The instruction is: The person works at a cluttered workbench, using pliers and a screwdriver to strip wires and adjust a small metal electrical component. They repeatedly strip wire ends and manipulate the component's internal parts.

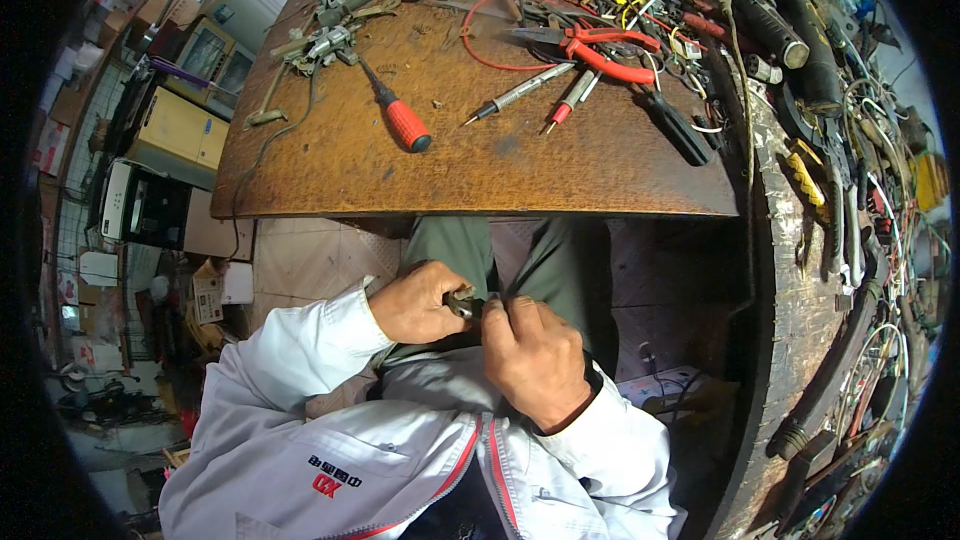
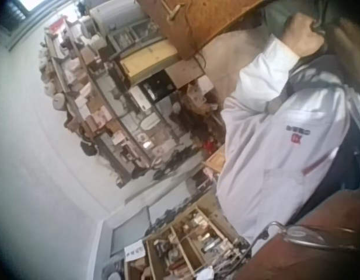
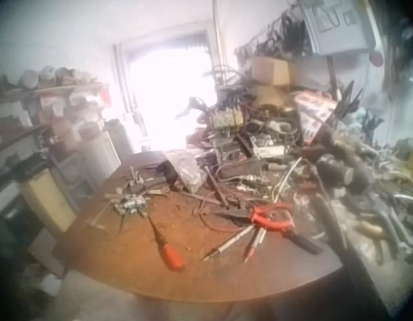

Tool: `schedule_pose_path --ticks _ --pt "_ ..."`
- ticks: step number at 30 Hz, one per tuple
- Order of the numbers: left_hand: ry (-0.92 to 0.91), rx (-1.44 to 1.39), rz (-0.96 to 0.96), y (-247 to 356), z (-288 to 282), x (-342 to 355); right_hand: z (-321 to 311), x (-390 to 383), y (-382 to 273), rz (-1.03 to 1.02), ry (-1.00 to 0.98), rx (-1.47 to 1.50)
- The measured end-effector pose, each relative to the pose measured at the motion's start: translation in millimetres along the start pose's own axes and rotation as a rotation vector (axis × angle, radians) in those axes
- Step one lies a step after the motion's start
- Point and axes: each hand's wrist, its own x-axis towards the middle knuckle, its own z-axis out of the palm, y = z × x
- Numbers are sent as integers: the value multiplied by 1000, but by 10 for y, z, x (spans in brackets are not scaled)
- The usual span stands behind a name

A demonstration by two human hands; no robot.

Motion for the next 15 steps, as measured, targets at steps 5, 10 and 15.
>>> schedule_pose_path --ticks 5,10,15 --pt "-148 -316 -63 -5 -1 -25 150 -120 33 -16 14 10" --pt "-286 -426 27 -62 -74 -11 184 -46 89 -219 209 -35" --pt "-753 -523 -256 -15 -191 -49 253 -84 221 -432 305 -43"
